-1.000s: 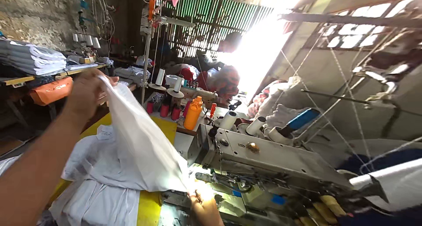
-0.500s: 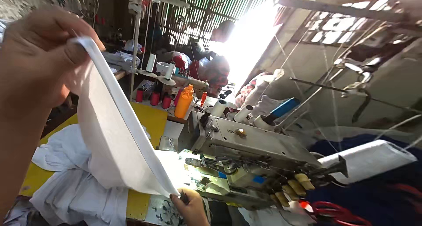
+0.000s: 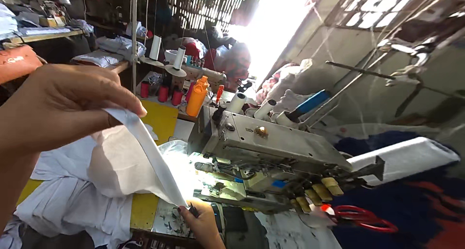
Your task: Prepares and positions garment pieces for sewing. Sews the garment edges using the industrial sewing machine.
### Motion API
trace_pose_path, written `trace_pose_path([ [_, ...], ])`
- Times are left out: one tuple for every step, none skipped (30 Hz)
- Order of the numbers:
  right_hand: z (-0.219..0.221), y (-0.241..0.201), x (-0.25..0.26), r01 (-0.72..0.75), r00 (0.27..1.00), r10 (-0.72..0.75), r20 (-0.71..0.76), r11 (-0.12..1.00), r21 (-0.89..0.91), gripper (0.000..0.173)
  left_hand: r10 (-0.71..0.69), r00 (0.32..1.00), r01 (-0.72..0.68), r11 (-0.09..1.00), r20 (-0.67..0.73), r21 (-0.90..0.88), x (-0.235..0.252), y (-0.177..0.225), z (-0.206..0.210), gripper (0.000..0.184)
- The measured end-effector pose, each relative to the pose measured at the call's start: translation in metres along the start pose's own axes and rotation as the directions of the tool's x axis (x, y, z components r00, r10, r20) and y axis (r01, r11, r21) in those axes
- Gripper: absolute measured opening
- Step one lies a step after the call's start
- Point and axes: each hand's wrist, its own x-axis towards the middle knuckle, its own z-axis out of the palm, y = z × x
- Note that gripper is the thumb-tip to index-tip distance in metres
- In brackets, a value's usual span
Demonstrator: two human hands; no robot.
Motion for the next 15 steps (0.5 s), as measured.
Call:
trace_pose_path([
  [0.000,0.001,0.000,0.020,1.000,-0.020,-0.004,1.000,0.002,0.014,-0.006,1.000,0.005,1.000,0.023,0.014,-0.002,0.001,0.004,0.015],
  [0.001,0.002,-0.001,0.037,0.999,-0.037,-0.008,0.999,0.003,0.014,-0.017,0.999,0.016,1.000,0.045,0.022,-0.004,0.004,0.007,0.016],
  [0.001,0.002,-0.001,0.048,0.999,-0.048,-0.009,0.999,0.007,0.014,-0.023,0.998,0.021,0.999,0.066,0.024,-0.006,0.006,0.011,0.017],
  [0.001,0.002,-0.002,0.055,0.998,-0.054,-0.008,0.998,0.017,0.013,-0.023,0.996,0.021,1.000,0.086,0.023,-0.008,0.008,0.016,0.017],
  [0.002,0.002,-0.003,0.057,0.998,-0.057,-0.005,0.998,0.031,0.013,-0.020,0.994,0.017,0.999,0.107,0.027,-0.009,0.010,0.020,0.018],
  [0.002,0.002,-0.004,0.064,0.998,-0.064,0.001,0.997,0.047,0.012,-0.016,0.992,0.010,0.999,0.122,0.047,-0.012,0.012,0.025,0.017],
  [0.002,0.002,-0.005,0.079,0.997,-0.079,0.006,0.995,0.054,0.012,-0.007,0.991,-0.003,0.997,0.132,0.074,-0.015,0.013,0.032,0.017],
  [0.002,0.002,-0.005,0.092,0.996,-0.092,0.008,0.994,0.053,0.012,0.001,0.990,-0.014,0.996,0.140,0.092,-0.020,0.012,0.038,0.017],
  [0.002,0.002,-0.006,0.103,0.995,-0.103,0.007,0.993,0.051,0.012,0.008,0.989,-0.024,0.994,0.149,0.107,-0.026,0.009,0.044,0.017],
  [0.002,0.001,-0.008,0.112,0.994,-0.113,0.005,0.992,0.052,0.011,0.008,0.986,-0.028,0.992,0.166,0.120,-0.030,0.007,0.050,0.018],
  [0.003,0.000,-0.010,0.125,0.992,-0.125,0.002,0.991,0.055,0.010,0.005,0.981,-0.029,0.992,0.193,0.123,-0.033,0.007,0.054,0.019],
  [0.003,-0.001,-0.012,0.143,0.990,-0.143,0.001,0.988,0.059,0.010,0.002,0.974,-0.029,0.993,0.225,0.118,-0.035,0.006,0.058,0.020],
  [0.003,-0.002,-0.013,0.171,0.985,-0.171,0.002,0.983,0.068,0.009,-0.002,0.966,-0.027,0.994,0.260,0.110,-0.037,0.006,0.061,0.020],
  [0.003,-0.003,-0.015,0.202,0.979,-0.203,0.007,0.976,0.080,0.009,-0.007,0.956,-0.020,0.996,0.295,0.091,-0.039,0.006,0.064,0.019],
  [0.003,-0.005,-0.016,0.228,0.973,-0.230,0.013,0.969,0.092,0.008,-0.015,0.942,-0.006,0.998,0.336,0.059,-0.041,0.005,0.067,0.019],
])
